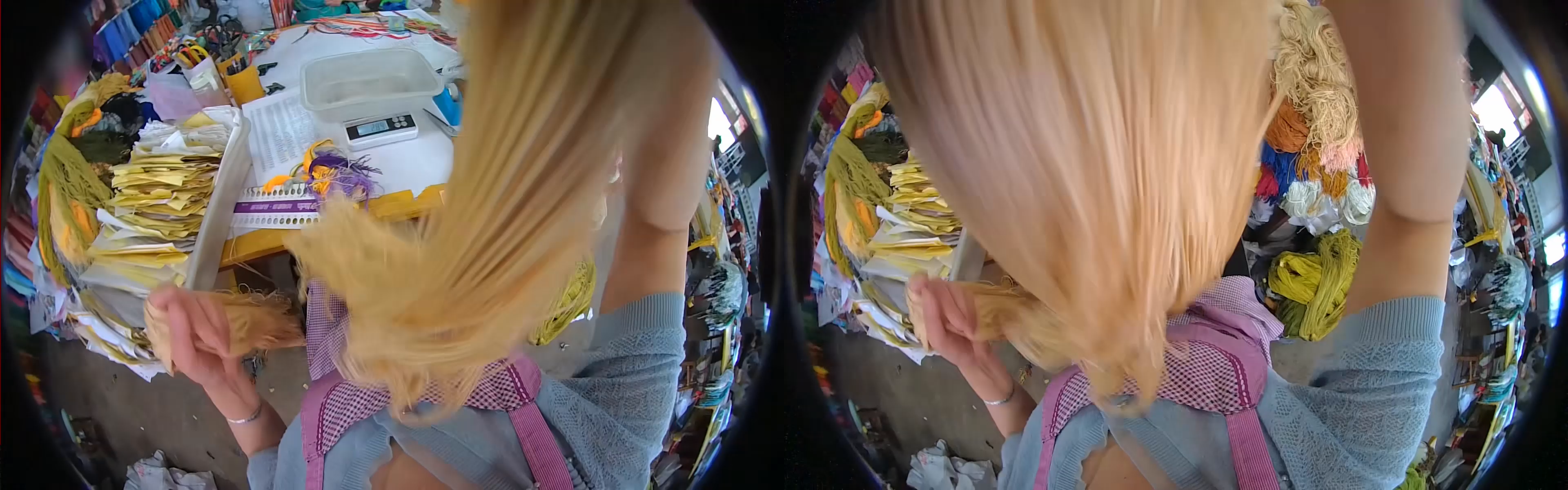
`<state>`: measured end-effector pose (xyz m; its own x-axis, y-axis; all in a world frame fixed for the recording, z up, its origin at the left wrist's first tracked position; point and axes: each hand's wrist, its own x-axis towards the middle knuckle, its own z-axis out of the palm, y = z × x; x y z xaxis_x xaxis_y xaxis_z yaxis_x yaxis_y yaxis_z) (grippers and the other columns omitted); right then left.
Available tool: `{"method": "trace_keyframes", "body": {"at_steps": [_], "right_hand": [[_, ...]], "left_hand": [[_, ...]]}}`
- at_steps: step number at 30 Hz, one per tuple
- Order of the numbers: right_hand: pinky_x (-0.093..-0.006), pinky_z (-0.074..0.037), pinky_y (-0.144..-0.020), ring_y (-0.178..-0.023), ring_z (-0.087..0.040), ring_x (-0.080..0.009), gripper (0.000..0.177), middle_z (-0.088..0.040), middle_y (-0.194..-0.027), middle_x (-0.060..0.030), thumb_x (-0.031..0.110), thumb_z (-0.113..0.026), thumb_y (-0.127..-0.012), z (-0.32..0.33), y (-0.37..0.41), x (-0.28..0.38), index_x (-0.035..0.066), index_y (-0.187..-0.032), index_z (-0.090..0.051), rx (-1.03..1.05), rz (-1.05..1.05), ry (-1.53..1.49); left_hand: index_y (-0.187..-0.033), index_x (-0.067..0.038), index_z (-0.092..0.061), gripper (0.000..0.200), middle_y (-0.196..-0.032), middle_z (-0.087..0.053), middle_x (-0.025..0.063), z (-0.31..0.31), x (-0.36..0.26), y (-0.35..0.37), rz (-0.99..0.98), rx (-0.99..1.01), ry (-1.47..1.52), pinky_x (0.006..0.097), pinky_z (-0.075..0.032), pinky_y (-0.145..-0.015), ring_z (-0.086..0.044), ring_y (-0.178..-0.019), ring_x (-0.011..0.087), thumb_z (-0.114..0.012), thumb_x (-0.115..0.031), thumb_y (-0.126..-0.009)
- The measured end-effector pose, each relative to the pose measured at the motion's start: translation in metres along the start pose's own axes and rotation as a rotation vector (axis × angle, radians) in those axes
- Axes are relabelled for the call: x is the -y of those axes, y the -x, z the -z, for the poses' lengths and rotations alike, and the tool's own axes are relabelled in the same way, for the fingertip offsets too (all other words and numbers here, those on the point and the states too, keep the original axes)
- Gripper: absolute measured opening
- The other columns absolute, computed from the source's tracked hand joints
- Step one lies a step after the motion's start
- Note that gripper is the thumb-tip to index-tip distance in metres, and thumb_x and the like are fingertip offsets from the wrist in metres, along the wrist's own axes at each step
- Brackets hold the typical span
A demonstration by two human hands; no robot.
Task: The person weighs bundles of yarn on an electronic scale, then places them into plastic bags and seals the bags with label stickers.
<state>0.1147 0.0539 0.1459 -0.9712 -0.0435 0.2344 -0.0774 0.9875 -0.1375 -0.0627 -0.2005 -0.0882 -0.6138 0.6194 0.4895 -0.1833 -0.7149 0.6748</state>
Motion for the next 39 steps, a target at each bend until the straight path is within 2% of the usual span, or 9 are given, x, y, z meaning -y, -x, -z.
{"method": "trace_keyframes", "body": {"at_steps": [4,6,8,13,17,19,22,34,39], "right_hand": [[-0.0374,-0.050,-0.067,-0.071,-0.064,-0.0260,0.032,-0.065,-0.074,-0.0187,0.030,-0.055,-0.085,-0.091,0.032,0.006,0.001,-0.084,-0.068,0.241,-0.284,-0.385],[-0.0307,-0.046,-0.062,-0.067,-0.058,-0.0126,0.033,-0.065,-0.075,-0.0063,0.034,-0.062,-0.086,-0.123,0.050,-0.005,0.003,-0.098,-0.066,0.316,-0.260,-0.600],[-0.0308,-0.046,-0.061,-0.067,-0.058,-0.0125,0.032,-0.065,-0.075,-0.0055,0.032,-0.061,-0.086,-0.143,0.072,-0.008,0.003,-0.099,-0.067,0.221,-0.291,-0.672],[-0.0262,-0.050,-0.070,-0.078,-0.063,-0.0090,0.024,-0.067,-0.081,-0.0051,0.018,-0.068,-0.084,-0.199,0.145,-0.026,0.002,-0.102,-0.065,0.032,-0.494,-1.002],[-0.0314,-0.053,-0.070,-0.075,-0.066,-0.0179,0.025,-0.067,-0.085,-0.0106,0.016,-0.068,-0.087,-0.262,0.215,-0.090,0.000,-0.102,-0.057,-0.649,-1.001,-0.286],[-0.0327,-0.053,-0.068,-0.074,-0.067,-0.0201,0.027,-0.065,-0.079,-0.0131,0.018,-0.067,-0.088,-0.276,0.238,-0.113,-0.003,-0.096,-0.053,-0.597,-1.212,-0.182],[-0.0270,-0.051,-0.060,-0.071,-0.066,-0.0161,0.028,-0.064,-0.074,-0.0076,0.018,-0.072,-0.085,-0.291,0.244,-0.128,0.000,-0.095,-0.053,-0.654,-1.342,-0.616],[-0.0219,-0.050,-0.066,-0.072,-0.061,-0.0090,0.012,-0.063,-0.079,-0.0019,0.011,-0.064,-0.091,-0.218,0.181,-0.061,0.002,-0.098,-0.060,-0.724,-0.817,-1.581],[-0.0358,-0.045,-0.096,-0.109,-0.060,-0.0212,0.004,-0.062,-0.121,-0.0164,0.003,-0.060,-0.091,-0.231,0.120,-0.007,0.004,-0.094,-0.057,-0.670,-0.378,-1.527]], "left_hand": [[-0.148,0.002,-0.016,0.090,-0.121,-0.056,0.0177,-0.089,0.014,-0.032,0.092,0.096,-0.315,0.0165,-0.045,-0.054,-0.060,-0.107,0.0236,-0.071,-0.023,-0.082],[-0.151,-0.004,-0.007,0.112,-0.142,-0.041,0.0180,-0.097,0.047,-0.040,0.310,0.349,-0.123,0.0325,-0.046,-0.093,-0.042,-0.130,0.0319,-0.083,-0.017,-0.070],[-0.151,-0.004,-0.015,0.109,-0.142,-0.041,0.0155,-0.098,0.072,-0.039,0.496,0.544,-0.292,0.0341,-0.036,-0.105,-0.042,-0.130,0.0277,-0.085,-0.017,-0.069],[-0.142,-0.001,-0.037,0.081,-0.106,-0.058,0.0070,-0.091,0.109,-0.033,0.411,0.876,-0.873,0.0293,-0.046,-0.080,-0.060,-0.090,0.0155,-0.078,-0.029,-0.078],[-0.147,-0.004,-0.029,0.069,-0.082,-0.058,0.0018,-0.083,0.108,-0.023,0.820,0.736,-0.526,0.0223,-0.046,-0.067,-0.053,-0.070,0.0061,-0.063,-0.008,-0.087],[-0.148,-0.003,-0.026,0.068,-0.081,-0.058,0.0016,-0.081,0.112,-0.022,0.893,0.675,-0.410,0.0205,-0.045,-0.065,-0.053,-0.070,0.0051,-0.059,-0.004,-0.089],[-0.149,-0.002,-0.021,0.068,-0.079,-0.058,0.0020,-0.084,0.116,-0.025,0.943,0.609,-0.299,0.0185,-0.045,-0.063,-0.053,-0.068,0.0054,-0.055,0.001,-0.090],[-0.150,0.000,-0.015,0.079,-0.095,-0.060,0.0064,-0.081,0.114,-0.040,0.811,0.513,-0.294,0.0218,-0.047,-0.071,-0.056,-0.078,0.0097,-0.061,-0.002,-0.086],[-0.152,-0.006,-0.013,0.083,-0.096,-0.060,0.0068,-0.086,0.099,-0.044,0.790,0.512,-0.188,0.0229,-0.048,-0.073,-0.056,-0.080,0.0094,-0.063,-0.006,-0.086]]}}
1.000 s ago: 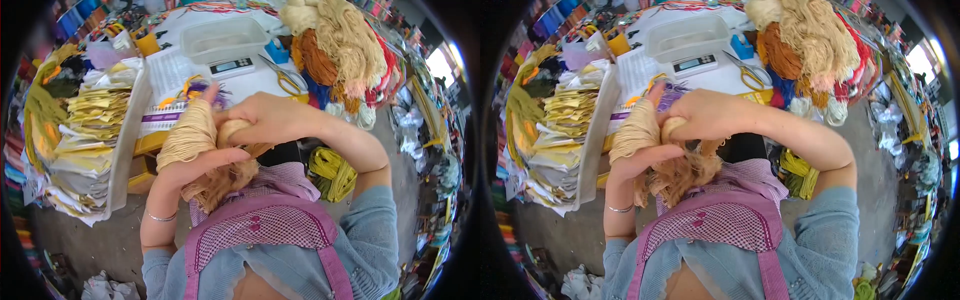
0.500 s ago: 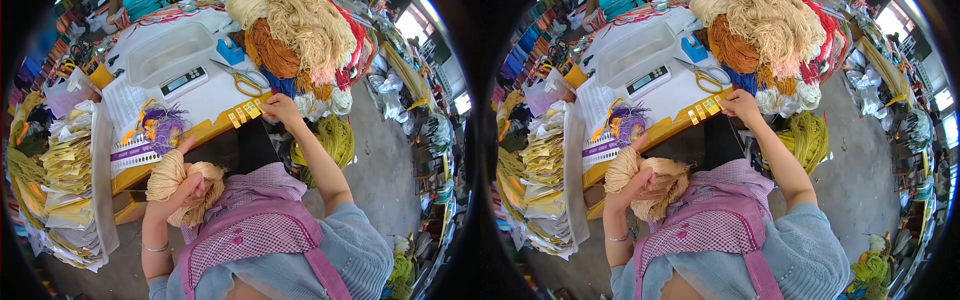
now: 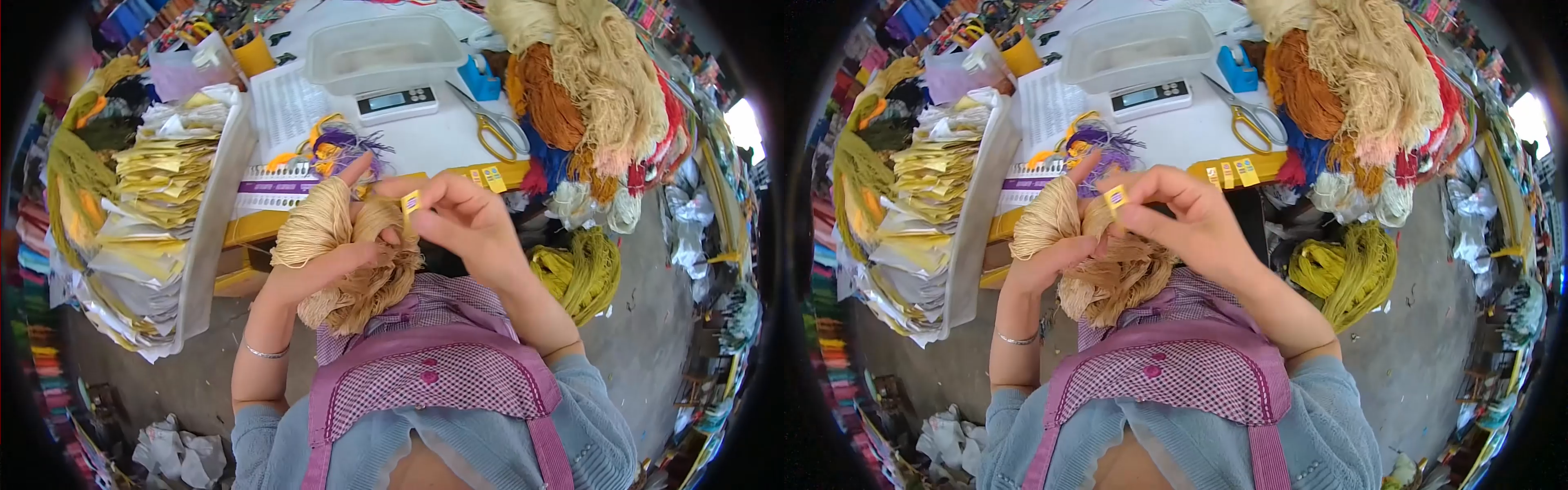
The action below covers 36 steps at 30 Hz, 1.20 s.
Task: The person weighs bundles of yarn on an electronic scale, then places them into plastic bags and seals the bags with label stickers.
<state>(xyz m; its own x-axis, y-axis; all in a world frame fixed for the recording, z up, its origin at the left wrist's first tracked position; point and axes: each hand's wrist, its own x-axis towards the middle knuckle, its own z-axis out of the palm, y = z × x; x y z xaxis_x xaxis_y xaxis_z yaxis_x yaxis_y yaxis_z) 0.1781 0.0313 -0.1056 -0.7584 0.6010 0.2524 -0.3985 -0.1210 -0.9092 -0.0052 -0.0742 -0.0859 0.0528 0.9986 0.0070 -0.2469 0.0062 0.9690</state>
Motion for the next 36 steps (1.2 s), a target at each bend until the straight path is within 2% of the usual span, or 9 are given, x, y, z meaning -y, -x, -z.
{"method": "trace_keyframes", "body": {"at_steps": [2,7,11,14,19,21,24,27,36], "right_hand": [[-0.0324,-0.047,-0.090,-0.101,-0.062,-0.0170,0.003,-0.057,-0.127,-0.0175,0.004,-0.061,-0.091,-0.009,-0.007,-0.010,0.003,-0.092,-0.058,0.049,-0.022,0.046],[-0.0247,-0.048,-0.077,-0.085,-0.061,-0.0103,0.011,-0.063,-0.098,-0.0097,0.008,-0.062,-0.092,-0.019,-0.010,-0.025,0.001,-0.096,-0.054,0.014,-0.227,-0.095],[-0.0252,-0.049,-0.067,-0.074,-0.060,-0.0102,0.017,-0.061,-0.091,-0.0088,0.009,-0.058,-0.095,-0.026,-0.007,-0.033,0.003,-0.105,-0.046,-0.060,-0.065,0.115],[-0.0352,-0.052,-0.071,-0.080,-0.064,-0.0306,0.022,-0.062,-0.089,-0.0154,0.004,-0.066,-0.085,-0.024,-0.006,-0.026,0.000,-0.103,-0.055,-0.082,0.348,0.882],[-0.0319,-0.052,-0.067,-0.077,-0.066,-0.0284,0.027,-0.066,-0.090,-0.0153,0.004,-0.070,-0.080,-0.013,-0.006,-0.026,0.001,-0.107,-0.064,0.003,0.542,1.142],[-0.0379,-0.053,-0.070,-0.076,-0.064,-0.0324,0.024,-0.066,-0.083,-0.0158,0.011,-0.068,-0.081,-0.012,-0.006,-0.018,0.001,-0.102,-0.066,0.057,0.193,0.996],[-0.0271,-0.050,-0.061,-0.066,-0.064,-0.0134,0.020,-0.068,-0.074,-0.0074,0.015,-0.064,-0.087,-0.004,-0.015,-0.005,-0.001,-0.098,-0.067,0.187,-0.473,0.570],[-0.0193,-0.038,-0.052,-0.058,-0.049,-0.0026,0.018,-0.065,-0.074,0.0013,0.018,-0.061,-0.090,0.007,-0.021,-0.003,0.001,-0.095,-0.066,0.317,-0.709,0.175],[-0.0176,-0.028,-0.047,-0.055,-0.041,-0.0014,0.019,-0.054,-0.069,0.0041,0.021,-0.062,-0.092,0.002,-0.023,0.000,0.002,-0.097,-0.063,0.338,-0.632,-0.027]], "left_hand": [[-0.152,-0.009,-0.015,0.079,-0.092,-0.059,0.0052,0.000,-0.003,0.004,0.036,-0.053,-0.100,0.0218,-0.047,-0.069,-0.055,-0.076,0.0085,-0.061,-0.006,-0.088],[-0.150,-0.007,-0.021,0.071,-0.084,-0.059,0.0032,0.004,-0.002,0.009,0.006,-0.052,-0.190,0.0207,-0.046,-0.060,-0.053,-0.067,0.0063,-0.056,-0.001,-0.089],[-0.149,-0.006,-0.022,0.070,-0.080,-0.059,0.0034,0.008,-0.008,0.005,0.081,-0.043,-0.146,0.0208,-0.046,-0.061,-0.053,-0.067,0.0066,-0.057,0.000,-0.089],[-0.148,-0.005,-0.027,0.069,-0.080,-0.061,0.0034,0.013,-0.008,0.003,0.120,-0.081,-0.110,0.0201,-0.045,-0.058,-0.055,-0.065,0.0068,-0.060,-0.002,-0.087],[-0.141,-0.004,-0.038,0.059,-0.080,-0.062,0.0030,0.019,0.000,0.003,0.039,-0.085,-0.364,0.0213,-0.047,-0.061,-0.059,-0.068,0.0082,-0.064,-0.008,-0.088],[-0.134,-0.006,-0.043,0.052,-0.081,-0.060,0.0044,0.020,-0.006,0.004,-0.010,-0.079,-0.628,0.0263,-0.047,-0.067,-0.059,-0.074,0.0138,-0.065,-0.010,-0.087],[-0.113,-0.009,-0.053,0.035,-0.084,-0.058,0.0077,0.018,-0.013,0.002,-0.108,-0.073,-0.907,0.0351,-0.047,-0.077,-0.058,-0.084,0.0249,-0.068,-0.015,-0.082],[-0.108,-0.009,-0.054,0.031,-0.086,-0.058,0.0074,0.021,-0.012,0.004,-0.190,0.023,-0.967,0.0343,-0.046,-0.075,-0.057,-0.082,0.0239,-0.069,-0.014,-0.081],[-0.094,-0.012,-0.069,0.016,-0.084,-0.061,0.0017,0.021,-0.006,0.008,-0.263,0.115,-0.865,0.0287,-0.048,-0.070,-0.061,-0.079,0.0171,-0.073,-0.010,-0.079]]}}
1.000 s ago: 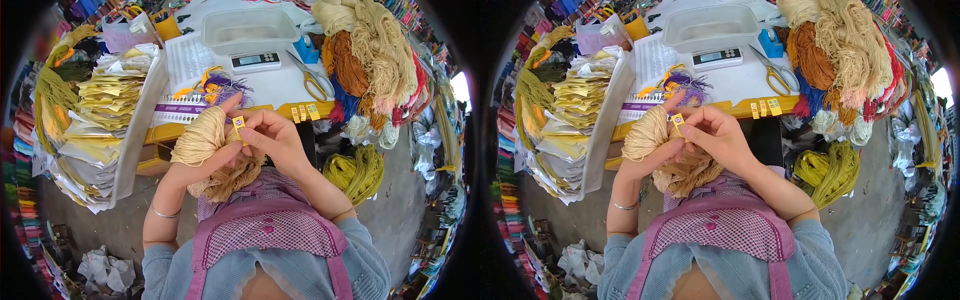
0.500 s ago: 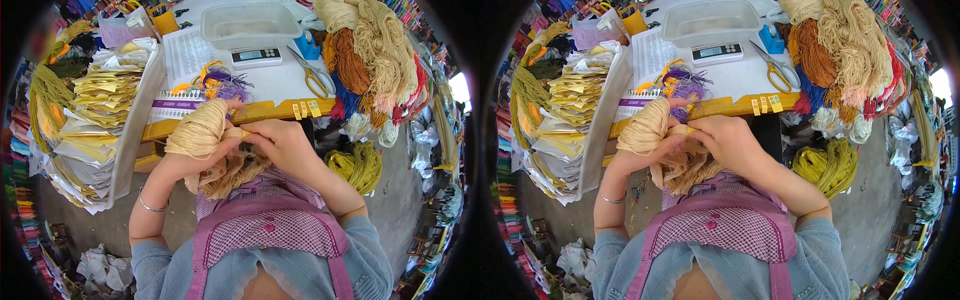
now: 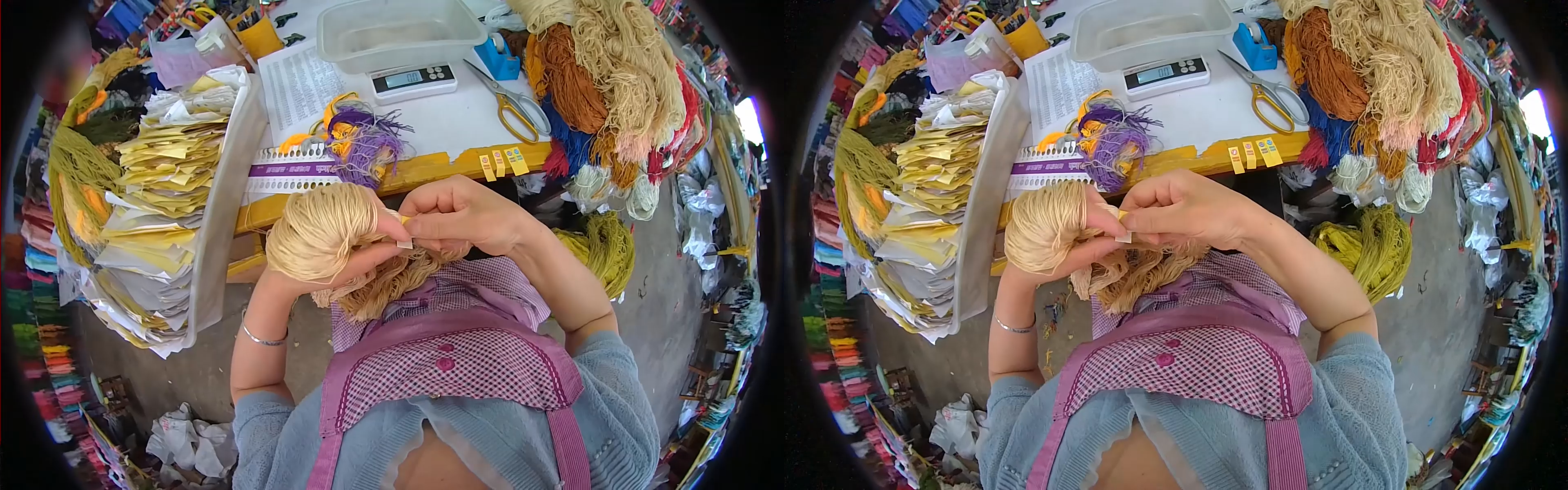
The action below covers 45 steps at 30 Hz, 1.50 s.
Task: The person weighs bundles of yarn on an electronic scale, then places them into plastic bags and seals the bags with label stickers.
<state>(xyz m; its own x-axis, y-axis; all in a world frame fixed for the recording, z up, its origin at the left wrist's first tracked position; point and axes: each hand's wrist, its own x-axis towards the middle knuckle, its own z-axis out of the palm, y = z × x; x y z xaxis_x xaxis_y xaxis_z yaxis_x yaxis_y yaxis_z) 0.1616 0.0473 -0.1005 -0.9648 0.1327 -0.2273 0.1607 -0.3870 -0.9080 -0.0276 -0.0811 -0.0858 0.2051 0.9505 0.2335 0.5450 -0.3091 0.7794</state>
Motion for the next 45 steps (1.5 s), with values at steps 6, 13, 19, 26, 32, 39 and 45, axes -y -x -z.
{"method": "trace_keyframes", "body": {"at_steps": [6,13,19,26,32,39,45], "right_hand": [[-0.0167,-0.032,-0.048,-0.055,-0.044,-0.0014,0.020,-0.058,-0.071,0.0029,0.022,-0.062,-0.093,0.000,-0.004,-0.007,0.003,-0.098,-0.064,-0.022,0.019,0.134],[-0.0175,-0.040,-0.052,-0.063,-0.052,-0.0019,0.017,-0.062,-0.076,0.0016,0.017,-0.057,-0.096,-0.013,-0.006,-0.026,0.003,-0.102,-0.063,-0.257,0.224,0.287],[-0.0355,-0.051,-0.070,-0.081,-0.065,-0.0335,0.021,-0.063,-0.093,-0.0194,0.005,-0.055,-0.092,-0.028,-0.009,-0.037,0.001,-0.113,-0.055,-0.510,0.452,0.546],[-0.0317,-0.053,-0.069,-0.080,-0.069,-0.0198,0.031,-0.068,-0.088,-0.0103,0.008,-0.066,-0.085,0.013,-0.005,-0.012,0.003,-0.111,-0.050,-0.527,0.399,0.793],[-0.0281,-0.053,-0.046,-0.068,-0.067,-0.0172,0.022,-0.065,-0.092,-0.0108,0.012,-0.048,-0.096,0.190,-0.014,0.038,-0.002,-0.107,-0.061,-1.214,0.454,0.669],[-0.0307,-0.052,-0.042,-0.049,-0.062,-0.0188,0.019,-0.061,-0.071,-0.0109,0.017,-0.060,-0.090,0.265,-0.043,0.040,-0.002,-0.094,-0.062,-1.298,0.193,0.653],[-0.0272,-0.053,-0.044,-0.050,-0.059,-0.0149,0.017,-0.063,-0.072,-0.0083,0.014,-0.069,-0.083,0.286,-0.049,0.052,-0.002,-0.087,-0.066,-1.244,0.019,0.477]], "left_hand": [[-0.092,-0.011,-0.070,0.009,-0.085,-0.062,0.0027,-0.005,0.001,0.006,0.111,0.004,-0.051,0.0309,-0.049,-0.074,-0.061,-0.080,0.0184,-0.070,-0.016,-0.084],[-0.097,-0.002,-0.063,0.016,-0.080,-0.064,0.0059,-0.040,0.001,0.011,0.358,-0.347,0.336,0.0297,-0.051,-0.070,-0.061,-0.074,0.0161,-0.067,-0.014,-0.088],[-0.107,0.000,-0.063,0.021,-0.093,-0.064,0.0097,-0.065,0.013,0.001,0.185,-0.714,-0.116,0.0316,-0.048,-0.080,-0.061,-0.086,0.0194,-0.065,-0.011,-0.089],[-0.096,-0.006,-0.059,0.010,-0.073,-0.058,0.0044,-0.056,0.036,0.008,0.370,-0.606,0.027,0.0261,-0.043,-0.057,-0.054,-0.061,0.0134,-0.060,-0.015,-0.091],[-0.093,-0.007,-0.053,0.008,-0.065,-0.054,0.0014,-0.050,0.032,0.023,0.403,-0.726,0.708,0.0180,-0.030,-0.040,-0.039,-0.044,0.0032,-0.061,-0.008,-0.091],[-0.096,-0.006,-0.054,0.009,-0.068,-0.059,0.0061,-0.047,0.045,0.032,0.389,-0.755,0.789,0.0176,-0.032,-0.040,-0.040,-0.044,0.0045,-0.061,-0.007,-0.091],[-0.100,-0.006,-0.053,0.010,-0.070,-0.060,0.0079,-0.042,0.048,0.038,0.413,-0.748,0.800,0.0174,-0.033,-0.042,-0.041,-0.044,0.0051,-0.060,-0.008,-0.092]]}}
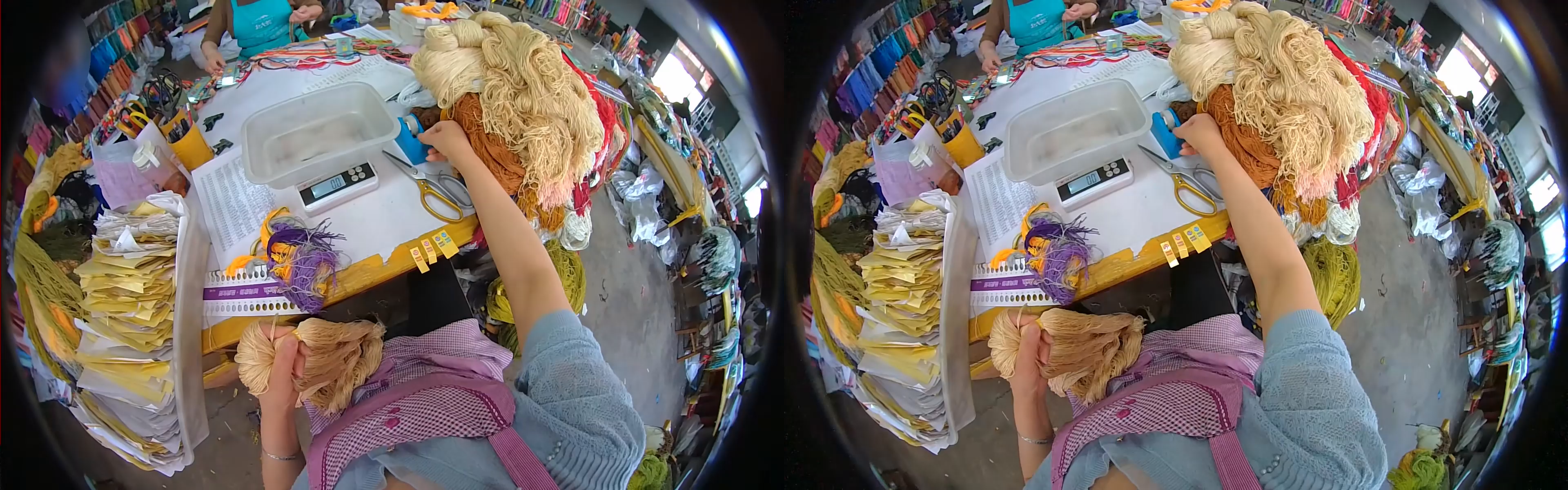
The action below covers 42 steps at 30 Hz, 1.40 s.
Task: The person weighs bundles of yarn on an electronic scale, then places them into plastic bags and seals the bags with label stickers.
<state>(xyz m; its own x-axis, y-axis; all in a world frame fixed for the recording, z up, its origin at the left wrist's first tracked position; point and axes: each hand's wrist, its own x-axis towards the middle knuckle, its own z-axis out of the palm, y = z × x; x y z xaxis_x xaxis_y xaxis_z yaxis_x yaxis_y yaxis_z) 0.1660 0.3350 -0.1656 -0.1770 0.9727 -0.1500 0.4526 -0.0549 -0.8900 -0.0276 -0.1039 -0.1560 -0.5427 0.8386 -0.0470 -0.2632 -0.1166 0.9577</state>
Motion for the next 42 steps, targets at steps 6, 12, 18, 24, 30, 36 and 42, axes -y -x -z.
{"method": "trace_keyframes", "body": {"at_steps": [6,12,18,24,30,36,42], "right_hand": [[-0.0256,-0.055,-0.053,-0.060,-0.062,-0.0162,0.010,-0.063,-0.074,-0.0096,0.006,-0.072,-0.076,-0.009,-0.003,-0.005,-0.002,-0.081,-0.067,-0.040,-0.029,-0.293],[-0.0244,-0.056,-0.065,-0.072,-0.064,-0.0184,0.014,-0.065,-0.080,-0.0108,0.007,-0.070,-0.078,-0.010,0.008,-0.014,-0.004,-0.084,-0.065,-0.084,-0.110,-0.605],[-0.0252,-0.051,-0.065,-0.070,-0.062,-0.0162,0.008,-0.064,-0.077,-0.0088,0.005,-0.067,-0.078,-0.014,0.014,-0.033,-0.003,-0.077,-0.067,-0.018,0.128,-0.538],[-0.0303,-0.050,-0.059,-0.060,-0.061,-0.0136,0.010,-0.066,-0.066,-0.0071,0.008,-0.063,-0.075,-0.003,0.001,-0.045,0.000,-0.073,-0.068,-0.126,0.336,0.191],[-0.0220,-0.050,-0.058,-0.062,-0.061,-0.0099,0.010,-0.066,-0.076,-0.0080,0.008,-0.060,-0.090,-0.025,0.136,0.031,-0.001,-0.092,-0.061,0.066,0.489,-0.283],[-0.0162,-0.033,-0.037,-0.046,-0.052,-0.0019,0.010,-0.063,-0.064,-0.0007,0.009,-0.067,-0.089,-0.061,0.304,0.060,0.002,-0.094,-0.063,0.687,0.263,-0.451],[-0.0151,-0.031,-0.039,-0.047,-0.049,0.0011,0.008,-0.060,-0.063,0.0035,0.008,-0.066,-0.089,-0.088,0.307,0.046,0.002,-0.094,-0.065,0.556,0.427,-0.490]], "left_hand": [[-0.100,-0.006,-0.054,0.010,-0.071,-0.061,0.0089,0.002,0.001,-0.001,-0.020,0.023,0.035,0.0176,-0.034,-0.043,-0.043,-0.046,0.0054,-0.060,-0.008,-0.092],[-0.101,-0.006,-0.054,0.010,-0.073,-0.062,0.0094,0.003,0.000,0.002,0.002,0.029,0.010,0.0181,-0.035,-0.044,-0.044,-0.047,0.0062,-0.059,-0.008,-0.093],[-0.102,-0.005,-0.054,0.010,-0.072,-0.062,0.0095,0.002,0.002,0.001,0.014,0.046,0.028,0.0180,-0.036,-0.044,-0.045,-0.047,0.0064,-0.058,-0.008,-0.093],[-0.092,-0.006,-0.055,0.006,-0.067,-0.058,0.0041,-0.008,-0.010,-0.003,-0.037,0.075,-0.153,0.0172,-0.035,-0.044,-0.044,-0.047,0.0047,-0.057,-0.011,-0.094],[-0.092,-0.006,-0.060,0.017,-0.076,-0.057,-0.0022,-0.012,-0.010,-0.008,0.033,0.000,-0.033,0.0158,-0.031,-0.052,-0.040,-0.059,-0.0002,-0.052,-0.020,-0.098],[-0.108,-0.002,-0.056,0.019,-0.083,-0.062,0.0032,-0.039,-0.019,-0.008,-0.034,-0.033,0.069,0.0183,-0.040,-0.055,-0.048,-0.061,0.0042,-0.059,-0.013,-0.094],[-0.110,-0.003,-0.056,0.023,-0.075,-0.057,0.0003,-0.045,-0.012,0.002,0.037,-0.006,0.084,0.0193,-0.042,-0.054,-0.051,-0.062,0.0046,-0.059,-0.019,-0.095]]}}
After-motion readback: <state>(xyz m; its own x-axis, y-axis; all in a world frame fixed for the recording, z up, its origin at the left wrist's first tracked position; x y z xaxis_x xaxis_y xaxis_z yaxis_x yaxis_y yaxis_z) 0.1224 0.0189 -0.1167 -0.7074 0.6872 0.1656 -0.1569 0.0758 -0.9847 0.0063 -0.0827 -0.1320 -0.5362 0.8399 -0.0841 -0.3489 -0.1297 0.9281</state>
